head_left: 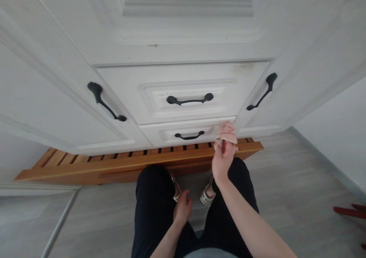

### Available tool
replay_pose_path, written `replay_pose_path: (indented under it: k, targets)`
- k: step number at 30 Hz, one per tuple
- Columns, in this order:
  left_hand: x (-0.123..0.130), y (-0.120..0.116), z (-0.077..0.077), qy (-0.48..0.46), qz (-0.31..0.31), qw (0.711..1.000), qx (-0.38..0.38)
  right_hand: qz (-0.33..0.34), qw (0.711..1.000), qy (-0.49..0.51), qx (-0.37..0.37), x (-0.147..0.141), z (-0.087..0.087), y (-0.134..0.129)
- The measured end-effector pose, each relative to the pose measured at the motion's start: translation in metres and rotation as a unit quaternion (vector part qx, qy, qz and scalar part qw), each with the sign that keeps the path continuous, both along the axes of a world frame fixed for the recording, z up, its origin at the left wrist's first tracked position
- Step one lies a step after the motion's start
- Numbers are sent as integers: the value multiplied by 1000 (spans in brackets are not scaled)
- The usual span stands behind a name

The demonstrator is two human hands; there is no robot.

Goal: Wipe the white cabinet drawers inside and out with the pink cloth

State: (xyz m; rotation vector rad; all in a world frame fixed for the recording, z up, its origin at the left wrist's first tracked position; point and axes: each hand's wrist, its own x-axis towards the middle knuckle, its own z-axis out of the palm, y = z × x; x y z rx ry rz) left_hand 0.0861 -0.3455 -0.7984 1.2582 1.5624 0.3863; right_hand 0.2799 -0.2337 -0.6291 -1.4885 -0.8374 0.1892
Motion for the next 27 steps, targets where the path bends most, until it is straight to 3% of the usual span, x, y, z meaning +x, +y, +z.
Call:
replay_pose_path:
  k: [2, 4, 5, 8, 11, 15, 19, 22, 24, 27]
  targets:
    - [-1, -1, 0, -3, -4, 1000, -3, 15, 976, -218, 5, -45, 16, 11]
    - [-3, -2, 0, -8, -9, 1000, -5, 120, 930, -345, 37, -88, 32, 33]
    - [-4, -3, 0, -13, -12, 1000, -6, 212, 887, -407, 48, -106, 39, 46]
    - [-9, -5, -1, -26, -18, 999, -3, 394, 785, -477, 25, -139, 58, 83]
    - [-12, -4, -2, -37, -18, 999, 1, 430, 766, -477, -22, -136, 66, 97]
    - [-15, -4, -5, -44, -7, 999, 4, 354, 813, -457, -71, -90, 53, 81]
    - [-17, -6, -10, -38, -19, 999, -4, 215, 859, -454, -100, -12, 30, 69]
    - [-16, -6, -13, -22, -46, 999, -12, 54, 898, -432, -69, 52, 19, 68]
    - [-15, -5, -14, -5, -61, 998, -17, -42, 908, -416, -25, 83, 16, 69]
    - [-12, -3, -15, 15, -82, 996, -24, -114, 906, -406, 17, 98, 12, 69]
